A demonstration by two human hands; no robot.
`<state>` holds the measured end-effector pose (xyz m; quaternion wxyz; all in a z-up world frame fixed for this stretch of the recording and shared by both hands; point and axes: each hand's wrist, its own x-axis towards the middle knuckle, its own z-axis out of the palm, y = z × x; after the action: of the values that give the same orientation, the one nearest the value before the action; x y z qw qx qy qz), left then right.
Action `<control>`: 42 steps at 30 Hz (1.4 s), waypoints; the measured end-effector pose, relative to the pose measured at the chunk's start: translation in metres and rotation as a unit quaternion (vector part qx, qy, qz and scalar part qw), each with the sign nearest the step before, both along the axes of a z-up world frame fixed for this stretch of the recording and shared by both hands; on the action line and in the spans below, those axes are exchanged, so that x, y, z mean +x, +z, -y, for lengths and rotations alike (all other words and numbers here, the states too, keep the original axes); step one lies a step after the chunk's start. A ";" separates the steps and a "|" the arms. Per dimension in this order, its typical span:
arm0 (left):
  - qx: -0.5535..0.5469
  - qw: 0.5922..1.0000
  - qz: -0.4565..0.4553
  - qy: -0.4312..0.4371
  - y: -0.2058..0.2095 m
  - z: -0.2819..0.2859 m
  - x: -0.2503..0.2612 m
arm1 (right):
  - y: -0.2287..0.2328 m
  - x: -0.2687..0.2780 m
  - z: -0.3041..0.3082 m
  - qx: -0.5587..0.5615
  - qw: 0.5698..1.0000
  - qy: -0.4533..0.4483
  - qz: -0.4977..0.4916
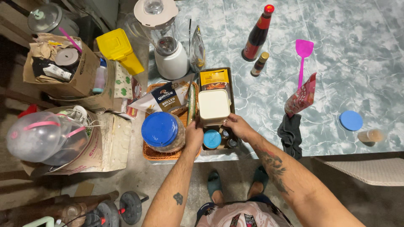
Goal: The person wipes the inside and outside of a plastic storage container with a cloth, then places the container back into a larger storage box.
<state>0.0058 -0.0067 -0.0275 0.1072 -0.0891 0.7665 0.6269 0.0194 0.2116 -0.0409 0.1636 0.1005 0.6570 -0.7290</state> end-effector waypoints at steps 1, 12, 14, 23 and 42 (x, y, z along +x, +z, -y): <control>0.000 1.000 -0.001 -0.001 -0.002 0.000 -0.001 | 0.004 0.000 0.001 0.016 1.000 0.002 0.000; -0.006 0.987 -0.135 0.087 0.006 0.000 0.030 | -0.042 0.038 -0.070 0.188 0.948 -0.243 -0.087; 0.015 0.982 -0.171 0.077 0.009 -0.002 0.036 | -0.050 0.048 -0.097 0.289 0.897 -0.327 -0.067; -0.013 0.979 -0.203 0.011 0.021 -0.014 0.046 | -0.025 0.056 -0.224 0.477 0.712 -0.494 -0.144; -0.310 0.837 -0.381 -0.240 0.062 -0.039 0.064 | 0.130 0.067 -0.041 0.355 0.817 -0.291 -0.349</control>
<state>0.0700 0.0323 0.0348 -0.0796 0.3153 0.8982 0.2957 0.0864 0.2526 0.0894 -0.3437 0.0769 0.8232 -0.4453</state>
